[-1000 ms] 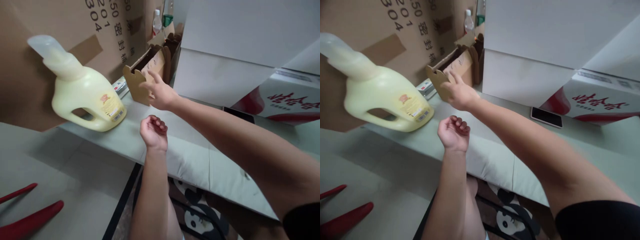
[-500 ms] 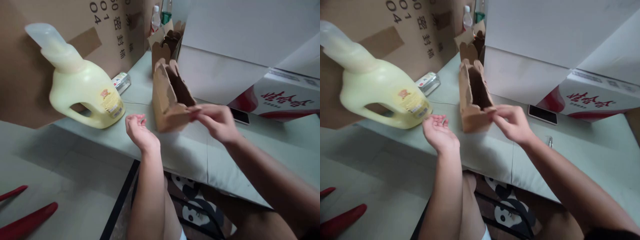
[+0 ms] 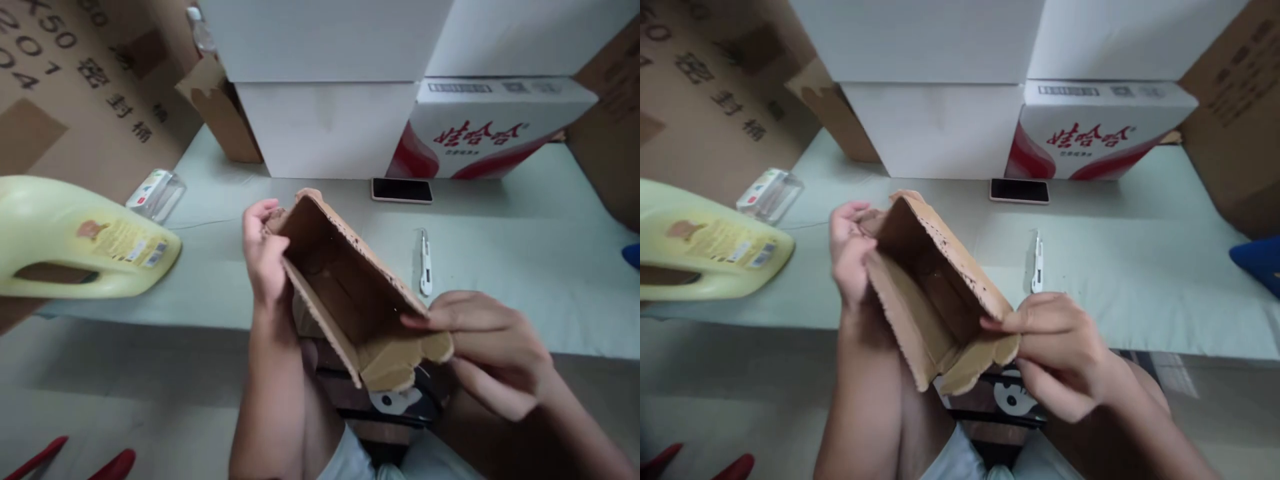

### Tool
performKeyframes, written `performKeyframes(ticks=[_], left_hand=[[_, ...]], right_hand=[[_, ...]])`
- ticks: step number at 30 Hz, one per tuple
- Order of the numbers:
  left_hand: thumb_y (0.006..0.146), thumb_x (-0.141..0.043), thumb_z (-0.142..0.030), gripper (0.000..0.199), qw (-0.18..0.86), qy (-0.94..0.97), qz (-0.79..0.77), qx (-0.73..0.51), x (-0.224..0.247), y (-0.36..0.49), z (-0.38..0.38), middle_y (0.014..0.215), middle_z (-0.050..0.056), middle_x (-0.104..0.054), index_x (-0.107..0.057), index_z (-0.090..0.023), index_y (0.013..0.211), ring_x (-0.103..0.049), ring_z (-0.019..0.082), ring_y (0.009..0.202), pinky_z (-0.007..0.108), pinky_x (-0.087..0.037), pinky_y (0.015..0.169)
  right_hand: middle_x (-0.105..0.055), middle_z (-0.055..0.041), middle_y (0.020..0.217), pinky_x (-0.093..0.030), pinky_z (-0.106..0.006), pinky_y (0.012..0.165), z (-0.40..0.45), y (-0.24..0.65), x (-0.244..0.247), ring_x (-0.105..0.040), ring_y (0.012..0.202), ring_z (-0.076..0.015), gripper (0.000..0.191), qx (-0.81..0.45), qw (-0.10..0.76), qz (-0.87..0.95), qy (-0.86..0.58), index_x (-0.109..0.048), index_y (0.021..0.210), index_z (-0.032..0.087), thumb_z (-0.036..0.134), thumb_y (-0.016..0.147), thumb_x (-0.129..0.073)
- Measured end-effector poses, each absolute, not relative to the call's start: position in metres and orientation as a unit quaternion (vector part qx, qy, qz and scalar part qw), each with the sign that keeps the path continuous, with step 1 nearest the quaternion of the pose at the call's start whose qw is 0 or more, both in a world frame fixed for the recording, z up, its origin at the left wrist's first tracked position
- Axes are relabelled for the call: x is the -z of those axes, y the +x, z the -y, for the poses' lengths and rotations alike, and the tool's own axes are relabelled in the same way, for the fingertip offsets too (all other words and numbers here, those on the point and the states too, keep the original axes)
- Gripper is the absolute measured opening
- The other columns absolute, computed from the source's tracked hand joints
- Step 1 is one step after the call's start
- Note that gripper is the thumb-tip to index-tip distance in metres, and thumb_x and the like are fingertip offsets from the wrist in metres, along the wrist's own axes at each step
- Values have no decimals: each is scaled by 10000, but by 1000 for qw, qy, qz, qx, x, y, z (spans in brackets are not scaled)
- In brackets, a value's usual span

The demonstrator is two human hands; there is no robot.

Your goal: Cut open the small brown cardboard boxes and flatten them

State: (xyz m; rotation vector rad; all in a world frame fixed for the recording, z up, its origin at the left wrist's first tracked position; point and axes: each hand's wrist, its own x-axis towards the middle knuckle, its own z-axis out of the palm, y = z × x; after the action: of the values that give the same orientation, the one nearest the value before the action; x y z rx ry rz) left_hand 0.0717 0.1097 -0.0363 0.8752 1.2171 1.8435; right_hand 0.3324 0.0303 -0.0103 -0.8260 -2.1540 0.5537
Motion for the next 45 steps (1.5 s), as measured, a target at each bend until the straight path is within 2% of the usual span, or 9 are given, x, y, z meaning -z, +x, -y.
performKeyframes(ticks=[10, 15, 23, 29, 32, 35, 37, 42, 45], left_hand=[[887, -555, -493, 291, 313, 423, -444, -725, 54, 107, -126, 834, 17, -641, -570, -263, 1065, -637, 168, 778, 302, -511, 839], [713, -800, -349, 542, 269, 499, -472, -675, 65, 118, -127, 1172, 53, -619, -554, -270, 1189, -644, 181, 983, 333, -500, 990], [851, -632, -270, 250, 172, 623, -534, -545, 70, 117, -126, 1445, 95, -487, -768, -218, 1055, -466, 270, 1381, 436, -300, 1256], [818, -625, -228, 237, 221, 546, -577, -565, 71, 104, -130, 1427, 73, -526, -804, -235, 972, -498, 240, 1357, 393, -372, 1215], [817, -597, -230, 231, 241, 462, -584, -623, 73, 93, -135, 1302, 70, -617, -785, -212, 950, -498, 201, 1362, 322, -391, 1189], [833, -580, -275, 197, 269, 416, -555, -668, 76, 86, -140, 1118, 59, -687, -741, -197, 916, -575, 176, 1252, 267, -489, 1051], [821, -598, -374, 213, 342, 348, -550, -678, 77, 88, -140, 992, 41, -700, -704, -200, 880, -655, 172, 1057, 234, -555, 812], [775, -559, -736, 601, 561, 285, -585, -511, 81, 107, -126, 784, 60, -695, -680, -176, 959, -635, 165, 637, 217, -409, 451], [733, -525, -864, 764, 633, 387, -598, -303, 85, 111, -115, 667, 72, -671, -680, -155, 974, -568, 152, 466, 224, -298, 381]], right_hand=[[-528, -104, 1358, -606, -414, 814, -62, 353, 76, -656, 1095, -269, 435, -94, 506, 729, -450, -662, 1226, 317, 121, 840, -620], [-269, -110, 1607, -500, -553, 1070, -62, 361, 78, -359, 1465, -367, 913, -134, 557, 672, -469, -234, 1566, 398, 267, 813, -732], [-642, -107, 1301, -434, -531, 1164, -65, 367, 81, -591, 1280, -273, 328, -294, 502, 750, -313, -579, 1265, 257, 283, 940, -545], [-426, -120, 1577, -463, -530, 1132, -68, 362, 100, -480, 1425, -298, 554, -351, 544, 633, -425, -416, 1472, 305, 444, 956, -562], [-637, -164, 1358, -598, -505, 917, -74, 358, 108, -679, 1158, -315, 471, -434, 466, 526, -564, -569, 1354, 233, 505, 979, -486], [-738, -163, 1135, -634, -452, 779, -76, 355, 105, -739, 945, -289, 528, -550, 387, 535, -511, -710, 1151, 183, 577, 1004, -391], [-678, -143, 1320, -584, -477, 977, -74, 355, 100, -668, 1195, -300, 572, -530, 420, 604, -421, -679, 1271, 220, 641, 988, -414], [-114, -25, 1727, -267, -503, 1267, -72, 359, 88, -136, 1593, -278, 637, -356, 476, 719, -361, -394, 1559, 352, 545, 975, -558], [-298, -64, 1667, -331, -488, 1238, -74, 364, 88, -286, 1549, -266, 557, -309, 519, 710, -362, -450, 1520, 348, 459, 987, -565]])
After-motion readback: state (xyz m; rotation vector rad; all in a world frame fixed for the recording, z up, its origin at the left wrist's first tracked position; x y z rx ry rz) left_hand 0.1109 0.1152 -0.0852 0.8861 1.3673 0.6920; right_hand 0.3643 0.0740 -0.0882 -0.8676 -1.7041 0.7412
